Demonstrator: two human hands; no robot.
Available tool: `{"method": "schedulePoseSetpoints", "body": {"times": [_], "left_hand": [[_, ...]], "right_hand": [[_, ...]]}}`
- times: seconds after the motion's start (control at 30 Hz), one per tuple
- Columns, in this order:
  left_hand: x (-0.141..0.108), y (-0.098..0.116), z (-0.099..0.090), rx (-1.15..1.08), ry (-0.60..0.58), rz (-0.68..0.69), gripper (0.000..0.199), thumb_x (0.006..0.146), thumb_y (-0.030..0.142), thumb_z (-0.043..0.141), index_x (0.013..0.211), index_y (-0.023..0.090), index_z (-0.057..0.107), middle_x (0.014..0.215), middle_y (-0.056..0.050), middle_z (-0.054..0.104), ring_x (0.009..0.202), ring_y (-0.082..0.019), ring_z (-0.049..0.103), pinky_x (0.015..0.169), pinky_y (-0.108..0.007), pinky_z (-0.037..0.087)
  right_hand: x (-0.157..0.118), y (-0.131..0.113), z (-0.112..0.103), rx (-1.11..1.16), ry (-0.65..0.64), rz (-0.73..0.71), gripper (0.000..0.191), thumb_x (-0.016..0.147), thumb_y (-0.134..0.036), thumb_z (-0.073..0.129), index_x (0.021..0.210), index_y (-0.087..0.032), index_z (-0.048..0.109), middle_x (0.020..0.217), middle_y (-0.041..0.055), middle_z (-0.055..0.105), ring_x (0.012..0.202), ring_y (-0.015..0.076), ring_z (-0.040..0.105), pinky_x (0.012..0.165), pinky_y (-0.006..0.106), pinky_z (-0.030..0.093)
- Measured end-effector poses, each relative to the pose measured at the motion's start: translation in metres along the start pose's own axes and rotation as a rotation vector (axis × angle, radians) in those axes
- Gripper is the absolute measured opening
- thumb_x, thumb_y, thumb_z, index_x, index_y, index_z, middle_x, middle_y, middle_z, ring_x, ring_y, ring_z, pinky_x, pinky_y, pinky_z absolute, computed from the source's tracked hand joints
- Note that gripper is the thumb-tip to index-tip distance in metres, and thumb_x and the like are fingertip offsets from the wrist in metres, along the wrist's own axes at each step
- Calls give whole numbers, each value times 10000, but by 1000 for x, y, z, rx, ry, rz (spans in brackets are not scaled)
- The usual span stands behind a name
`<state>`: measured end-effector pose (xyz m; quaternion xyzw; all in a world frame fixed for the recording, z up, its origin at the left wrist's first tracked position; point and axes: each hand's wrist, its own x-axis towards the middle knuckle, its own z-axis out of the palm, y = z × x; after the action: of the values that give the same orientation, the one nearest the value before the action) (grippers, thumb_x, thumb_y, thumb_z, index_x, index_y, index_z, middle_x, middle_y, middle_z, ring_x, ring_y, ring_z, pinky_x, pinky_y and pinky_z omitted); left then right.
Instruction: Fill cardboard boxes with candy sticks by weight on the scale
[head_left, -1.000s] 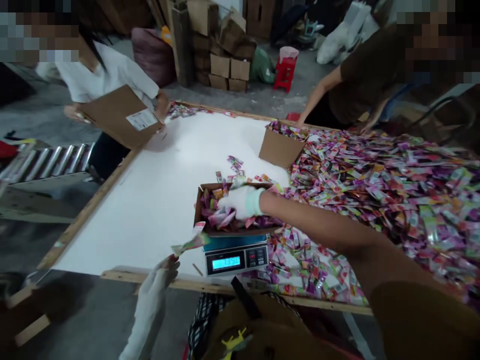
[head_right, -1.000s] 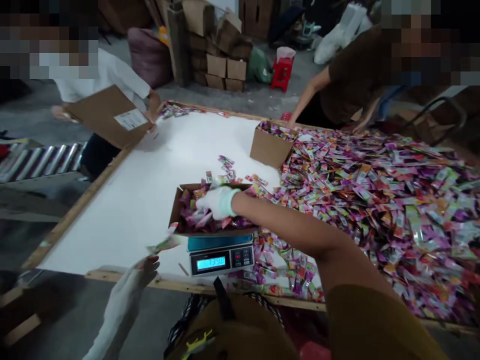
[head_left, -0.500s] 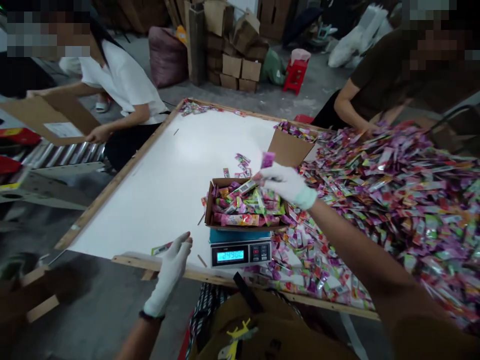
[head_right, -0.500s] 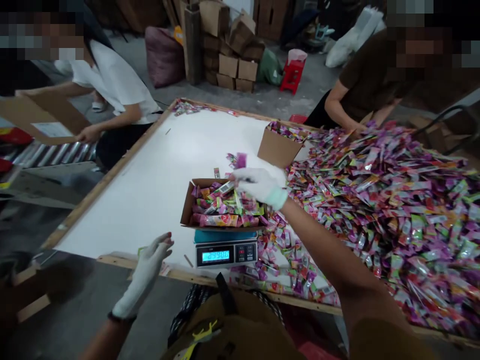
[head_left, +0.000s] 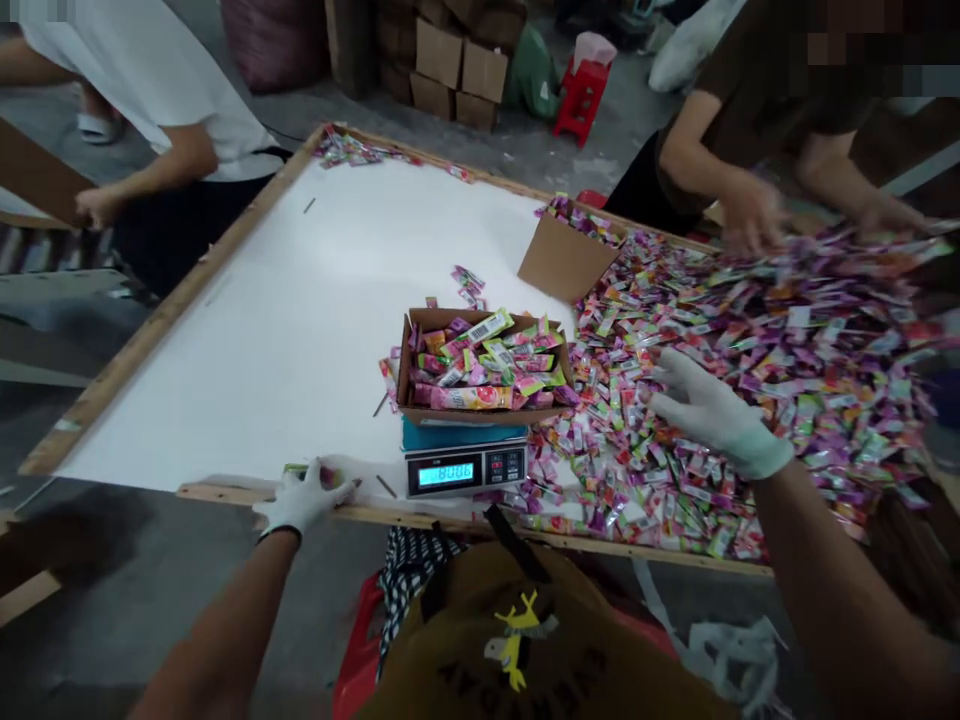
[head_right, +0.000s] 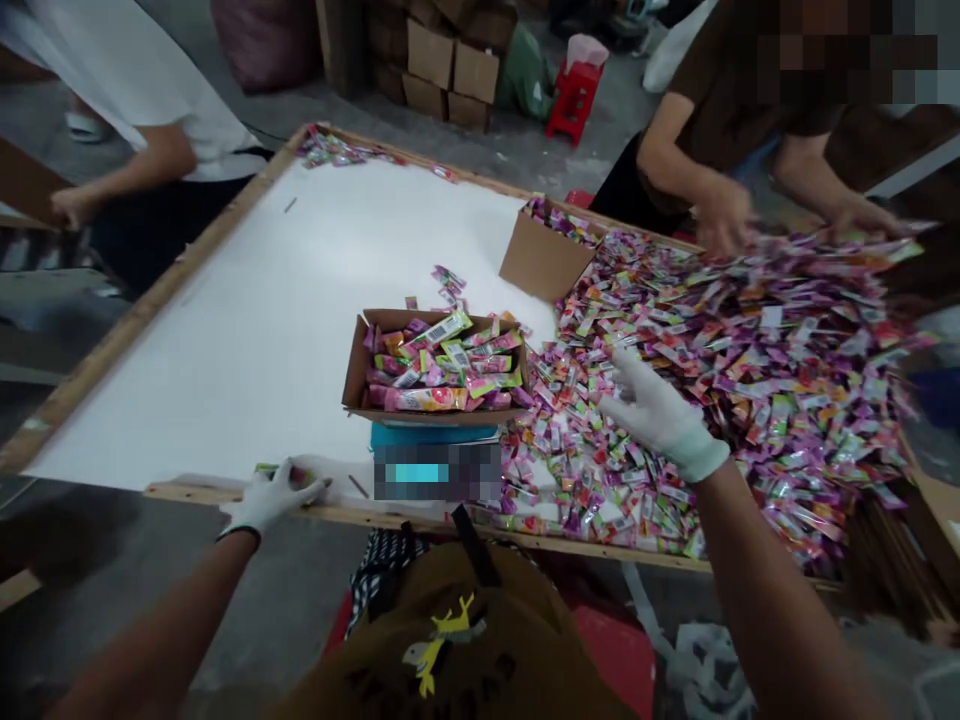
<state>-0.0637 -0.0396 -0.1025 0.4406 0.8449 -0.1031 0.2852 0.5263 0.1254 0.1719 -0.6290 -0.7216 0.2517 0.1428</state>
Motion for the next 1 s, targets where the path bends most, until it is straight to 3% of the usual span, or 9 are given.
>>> {"method": "schedulePoseSetpoints", "body": {"times": [0.1, 0.2, 0.37, 0.47, 0.57, 0.7, 0.83, 0.9, 1.0], "left_hand": [[-9, 20, 15, 104, -16, 45, 713, 844, 558, 510, 1319, 43, 641, 1355, -362, 611, 1222, -536, 601, 1057, -677, 383], [-18, 41, 28, 82, -53, 109, 484, 866, 357, 469, 1164, 75, 728, 1210, -303, 714, 1124, -444, 670, 981, -544, 472], [-33, 46, 33, 18, 1, 139, 407, 867, 394, 483, 1042, 143, 751, 1235, -256, 710, 1081, -408, 699, 912, -475, 512], [-51, 31, 20, -70, 48, 72, 466, 911, 497, 430, 982, 137, 718, 1161, -247, 725, 1009, -374, 723, 833, -417, 533], [-83, 37, 7, -324, 65, 73, 471, 908, 565, 429, 961, 170, 680, 939, -150, 754, 938, -323, 732, 792, -356, 534], [-139, 116, 1, -668, -57, 377, 330, 848, 473, 504, 902, 193, 670, 837, -76, 742, 857, -275, 705, 792, -351, 542], [-177, 219, 5, -695, -273, 772, 471, 859, 413, 611, 1247, 165, 710, 1248, -150, 762, 1137, -290, 705, 1024, -392, 541], [-184, 245, 6, -621, -237, 880, 545, 883, 374, 606, 1379, 160, 674, 1405, -171, 698, 1275, -302, 656, 1118, -416, 502], [-181, 244, 7, -554, -223, 881, 545, 903, 336, 562, 1400, 147, 681, 1433, -179, 684, 1317, -309, 642, 1159, -436, 482]], "right_hand": [[20, -68, 10, 18, 47, -233, 730, 921, -641, 648, 1494, -197, 556, 1430, 181, 621, 1093, 306, 732, 923, 442, 637], [51, -135, 32, -185, -62, -436, 683, 944, -617, 651, 1467, -183, 587, 1461, 167, 592, 1210, 335, 679, 1010, 447, 593], [96, -195, 77, -682, -320, -370, 750, 901, -437, 756, 1523, -95, 513, 1503, 260, 510, 1072, 395, 732, 890, 502, 597], [107, -203, 82, -731, -305, -375, 380, 933, -197, 642, 1288, -65, 672, 1390, 274, 559, 1010, 377, 740, 810, 484, 589], [108, -196, 77, -732, -316, -457, 350, 957, -369, 661, 1209, -131, 712, 1395, 233, 568, 1073, 387, 703, 841, 506, 582], [105, -170, 83, -725, -315, -452, 413, 755, -360, 870, 1057, -114, 732, 1515, 268, 488, 1094, 413, 672, 850, 529, 585], [103, -151, 86, -636, -286, -496, 137, 853, -179, 682, 971, -138, 739, 1489, 212, 534, 1097, 328, 668, 922, 463, 560], [100, -146, 73, -576, -298, -541, 156, 857, -204, 675, 989, -156, 743, 1381, 162, 625, 1095, 299, 665, 961, 422, 548], [86, -137, 34, -379, -282, -518, 240, 881, -241, 641, 1085, -161, 741, 1090, 87, 738, 948, 244, 687, 887, 368, 569]]}}
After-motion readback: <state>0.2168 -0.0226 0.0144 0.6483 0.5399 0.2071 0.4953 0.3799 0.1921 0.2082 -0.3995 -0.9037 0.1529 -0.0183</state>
